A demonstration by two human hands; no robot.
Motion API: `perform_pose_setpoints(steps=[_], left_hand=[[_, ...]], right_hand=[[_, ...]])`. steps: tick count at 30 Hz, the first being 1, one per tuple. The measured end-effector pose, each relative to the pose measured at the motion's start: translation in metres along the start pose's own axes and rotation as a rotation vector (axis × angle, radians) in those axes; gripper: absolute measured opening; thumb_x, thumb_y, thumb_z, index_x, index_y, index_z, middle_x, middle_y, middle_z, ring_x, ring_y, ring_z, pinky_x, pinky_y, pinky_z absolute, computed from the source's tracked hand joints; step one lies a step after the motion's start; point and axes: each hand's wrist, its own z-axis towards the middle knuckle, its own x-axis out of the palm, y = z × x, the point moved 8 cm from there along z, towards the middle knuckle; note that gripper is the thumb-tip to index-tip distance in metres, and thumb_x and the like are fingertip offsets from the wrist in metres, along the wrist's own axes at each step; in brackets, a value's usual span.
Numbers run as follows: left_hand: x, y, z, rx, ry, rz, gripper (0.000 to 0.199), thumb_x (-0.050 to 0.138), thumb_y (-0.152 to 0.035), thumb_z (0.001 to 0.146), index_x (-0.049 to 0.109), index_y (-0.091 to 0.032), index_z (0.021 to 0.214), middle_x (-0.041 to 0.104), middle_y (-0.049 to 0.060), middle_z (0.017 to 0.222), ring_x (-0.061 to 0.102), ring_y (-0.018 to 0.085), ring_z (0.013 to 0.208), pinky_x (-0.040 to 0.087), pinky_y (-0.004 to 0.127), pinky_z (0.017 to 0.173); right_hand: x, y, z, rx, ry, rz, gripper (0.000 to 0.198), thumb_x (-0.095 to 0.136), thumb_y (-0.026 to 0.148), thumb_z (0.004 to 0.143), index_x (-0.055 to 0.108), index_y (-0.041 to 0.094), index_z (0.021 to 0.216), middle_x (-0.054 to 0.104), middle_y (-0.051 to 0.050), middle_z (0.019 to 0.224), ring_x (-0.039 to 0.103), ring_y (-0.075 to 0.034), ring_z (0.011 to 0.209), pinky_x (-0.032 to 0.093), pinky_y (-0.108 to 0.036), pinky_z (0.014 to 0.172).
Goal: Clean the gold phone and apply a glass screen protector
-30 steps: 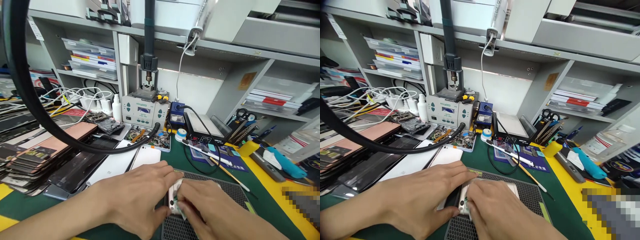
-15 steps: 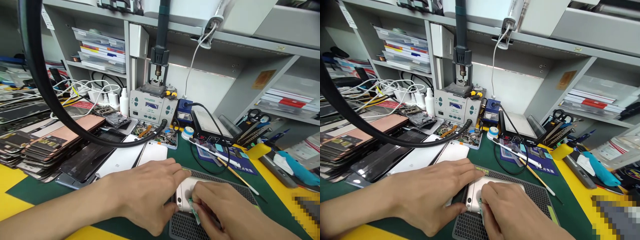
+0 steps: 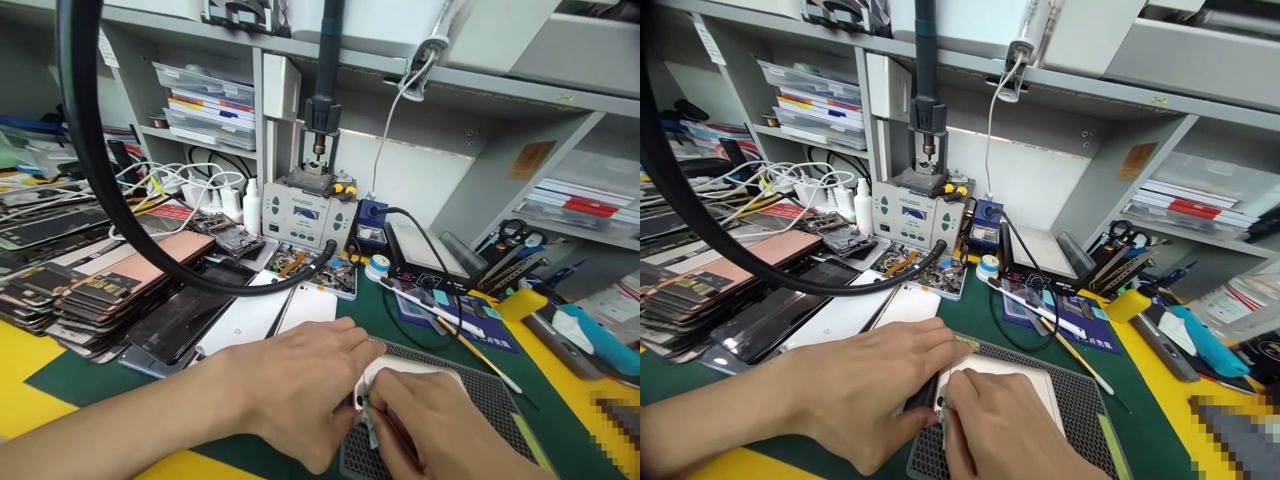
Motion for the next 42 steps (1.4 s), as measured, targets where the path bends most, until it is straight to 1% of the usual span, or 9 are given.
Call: perform_pose_setpoints(steps=[4,9,13,17,21,24,29,37,42], left_hand=[[-0.001,0.002,-0.001,-0.017,-0.006,-0.023,0.064,0.065,-0.023,0.084,0.046,-0.018,0.145,0.063,0.011,0.130,0.060,0.030,0.122,0.045,0.039,0.109],[-0.001,0.005,-0.003,-0.039,0.006,-0.068,0.058,0.068,-0.024,0.084,0.050,-0.022,0.139,0.067,0.007,0.121,0.061,0.028,0.117,0.049,0.038,0.103],[0.004,0.009,-0.006,-0.066,0.001,-0.076,0.059,0.064,-0.029,0.088,0.048,-0.022,0.145,0.063,0.009,0.135,0.056,0.031,0.130,0.043,0.042,0.114],[0.005,0.013,-0.007,-0.113,-0.002,-0.098,0.055,0.062,-0.031,0.090,0.051,-0.022,0.143,0.062,0.009,0.138,0.055,0.032,0.132,0.044,0.045,0.114],[0.003,0.012,-0.005,-0.144,0.032,-0.127,0.037,0.065,-0.028,0.090,0.060,-0.023,0.127,0.066,0.006,0.127,0.060,0.027,0.123,0.050,0.040,0.108],[0.002,0.009,-0.002,-0.149,0.048,-0.137,0.035,0.067,-0.026,0.090,0.061,-0.024,0.124,0.067,0.004,0.124,0.059,0.027,0.126,0.046,0.041,0.114],[0.006,0.010,-0.001,-0.211,0.070,-0.117,0.043,0.068,-0.027,0.090,0.059,-0.024,0.131,0.064,0.005,0.135,0.054,0.026,0.135,0.038,0.041,0.121],[0.009,0.015,-0.001,-0.258,0.145,-0.118,0.044,0.072,-0.030,0.089,0.060,-0.024,0.131,0.061,0.005,0.141,0.053,0.029,0.135,0.047,0.047,0.115],[0.016,0.019,0.002,-0.305,0.147,-0.118,0.067,0.072,-0.035,0.089,0.047,-0.028,0.150,0.052,0.005,0.153,0.042,0.034,0.146,0.038,0.054,0.121]], right_hand=[[-0.005,-0.004,-0.001,0.063,-0.019,-0.005,0.015,0.049,0.013,0.089,0.053,0.023,0.078,0.068,-0.003,0.075,0.059,-0.018,0.057,0.034,-0.032,0.054],[-0.010,-0.045,-0.014,0.250,0.097,-0.013,0.023,0.049,0.019,0.091,0.039,0.026,0.072,0.058,0.001,0.063,0.047,-0.016,0.051,0.023,-0.029,0.049],[-0.010,-0.081,-0.029,0.388,0.203,0.034,0.022,0.047,0.022,0.095,0.042,0.026,0.074,0.056,0.003,0.062,0.049,-0.017,0.057,0.026,-0.028,0.052],[-0.015,-0.096,-0.036,0.436,0.199,0.047,0.019,0.045,0.021,0.096,0.043,0.025,0.077,0.057,0.002,0.066,0.049,-0.017,0.059,0.028,-0.027,0.054],[-0.014,-0.093,-0.030,0.456,0.174,0.047,0.019,0.045,0.020,0.095,0.041,0.025,0.077,0.056,0.002,0.065,0.050,-0.018,0.061,0.027,-0.027,0.054],[-0.012,-0.077,-0.014,0.418,0.115,0.021,0.021,0.047,0.016,0.092,0.038,0.025,0.075,0.054,0.002,0.063,0.048,-0.018,0.059,0.021,-0.029,0.054],[-0.013,-0.053,0.009,0.333,0.012,0.029,0.021,0.050,0.014,0.088,0.037,0.025,0.076,0.054,0.003,0.061,0.045,-0.017,0.056,0.016,-0.032,0.054],[-0.018,-0.088,-0.012,0.494,0.100,0.028,0.021,0.053,0.013,0.086,0.041,0.024,0.072,0.060,-0.001,0.064,0.054,-0.019,0.062,0.019,-0.030,0.055],[-0.011,-0.062,0.007,0.317,0.035,0.021,0.011,0.046,0.014,0.094,0.053,0.019,0.087,0.069,-0.008,0.075,0.056,-0.022,0.060,0.017,-0.034,0.056]])
